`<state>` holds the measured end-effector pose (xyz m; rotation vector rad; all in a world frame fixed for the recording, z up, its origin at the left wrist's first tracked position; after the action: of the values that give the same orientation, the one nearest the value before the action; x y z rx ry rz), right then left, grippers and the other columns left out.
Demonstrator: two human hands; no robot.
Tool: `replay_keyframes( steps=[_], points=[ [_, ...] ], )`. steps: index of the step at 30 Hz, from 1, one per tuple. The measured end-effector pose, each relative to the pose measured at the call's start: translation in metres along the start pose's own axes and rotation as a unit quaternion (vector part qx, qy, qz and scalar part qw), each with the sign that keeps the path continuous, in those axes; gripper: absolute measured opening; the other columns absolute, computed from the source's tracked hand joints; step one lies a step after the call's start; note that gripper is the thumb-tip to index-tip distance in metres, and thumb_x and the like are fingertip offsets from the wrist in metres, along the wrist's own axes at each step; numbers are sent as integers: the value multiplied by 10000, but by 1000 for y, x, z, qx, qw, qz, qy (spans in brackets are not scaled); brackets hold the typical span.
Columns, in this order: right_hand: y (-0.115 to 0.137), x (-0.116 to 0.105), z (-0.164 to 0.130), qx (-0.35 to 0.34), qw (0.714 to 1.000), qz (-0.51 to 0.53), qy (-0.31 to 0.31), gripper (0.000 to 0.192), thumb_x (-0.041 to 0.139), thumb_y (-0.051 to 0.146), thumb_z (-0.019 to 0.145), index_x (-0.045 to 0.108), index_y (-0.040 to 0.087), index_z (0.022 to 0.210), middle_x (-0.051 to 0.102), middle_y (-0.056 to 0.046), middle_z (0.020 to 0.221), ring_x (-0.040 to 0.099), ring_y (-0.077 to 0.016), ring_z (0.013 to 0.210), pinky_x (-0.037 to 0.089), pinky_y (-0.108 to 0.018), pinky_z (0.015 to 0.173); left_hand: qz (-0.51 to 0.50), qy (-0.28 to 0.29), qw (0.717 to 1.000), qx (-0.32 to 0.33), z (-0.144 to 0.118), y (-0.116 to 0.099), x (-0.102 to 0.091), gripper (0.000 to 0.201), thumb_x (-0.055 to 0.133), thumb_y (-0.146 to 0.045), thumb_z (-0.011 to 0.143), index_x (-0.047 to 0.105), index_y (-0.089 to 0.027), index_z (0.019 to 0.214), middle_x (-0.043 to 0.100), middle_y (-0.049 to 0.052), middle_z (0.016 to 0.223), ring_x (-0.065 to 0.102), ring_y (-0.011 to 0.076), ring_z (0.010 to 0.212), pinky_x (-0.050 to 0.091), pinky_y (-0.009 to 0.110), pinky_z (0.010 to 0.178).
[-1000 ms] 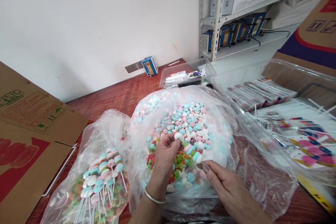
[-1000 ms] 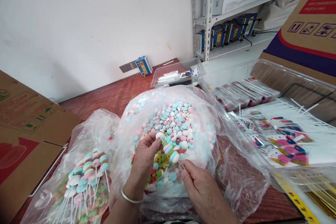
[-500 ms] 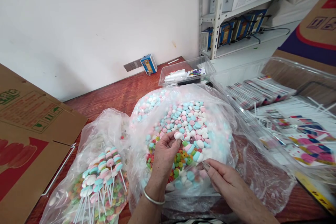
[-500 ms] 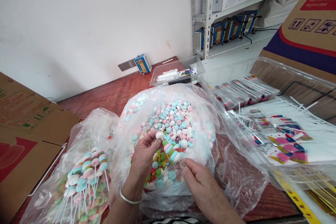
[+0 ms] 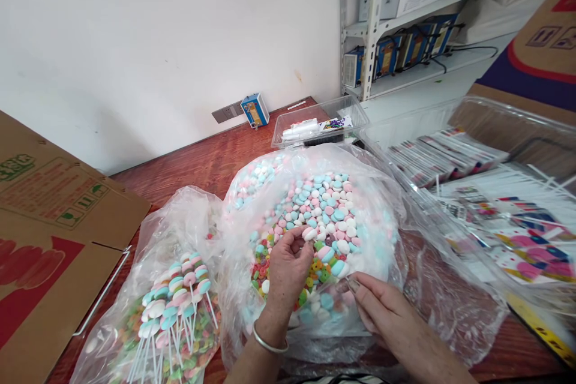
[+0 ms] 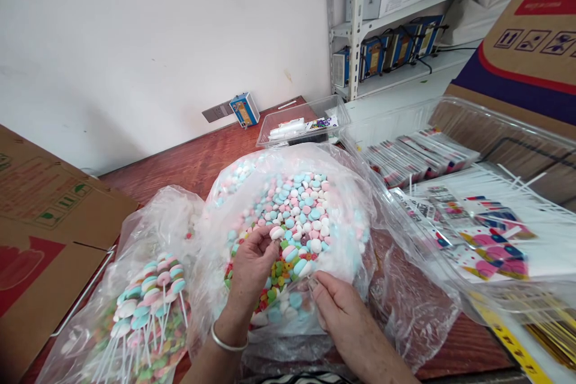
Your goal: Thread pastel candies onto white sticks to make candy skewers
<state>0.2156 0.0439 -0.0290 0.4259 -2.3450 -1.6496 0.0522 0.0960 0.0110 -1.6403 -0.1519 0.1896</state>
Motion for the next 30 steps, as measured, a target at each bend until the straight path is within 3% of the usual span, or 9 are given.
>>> replay_keyframes(
  steps=[10,17,20,24,30],
  points=[
    [2,18,4,10,994,111,15,349,495,555,860,454,225,754,327,88,572,241,-80,456,169,-202,410,17,-3,999,37,-2,-2,4,184,637,-253,822,690,-178,981,735,42,886,672,159,817,530,251,733],
    [0,24,10,-43,998,46,-16,302,387,449,954,471,222,773,336,87,544,287,-95,467,205,-201,414,36,-39,997,51,-4,-4,-1,209,652,-284,823,701,-185,1000,733,59,952,670,181,872,522,270,773],
    [7,25,10,-75,996,13,-41,279,394,435,953,494,225,800,387,72,558,363,-111,484,273,-204,427,-83,-32,996,19,-3,-3,2,246,663,-315,821,676,-194,1034,711,78,1038,671,204,938,525,288,795],
    [25,26,7,-126,987,-76,-68,260,374,384,957,516,227,806,472,44,577,489,-147,554,372,-216,481,-320,-60,944,-51,-2,-2,14,215,648,-397,838,606,-199,913,683,49,977,688,183,823,539,285,714],
    [29,30,3,-192,949,-225,-112,280,302,320,980,546,197,918,668,-56,778,654,-208,705,488,-284,630,-426,-102,891,-117,-10,-5,33,262,695,-408,780,563,-189,838,577,-28,690,593,104,585,525,242,635]
  ],
)
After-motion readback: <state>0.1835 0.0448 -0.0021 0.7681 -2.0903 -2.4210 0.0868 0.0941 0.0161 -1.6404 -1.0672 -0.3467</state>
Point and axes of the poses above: each hand's wrist, its own z-axis towards the middle knuckle, its own x-axis out of the palm, y = z × x, the point moved 8 cm from there along z, towards the middle knuckle
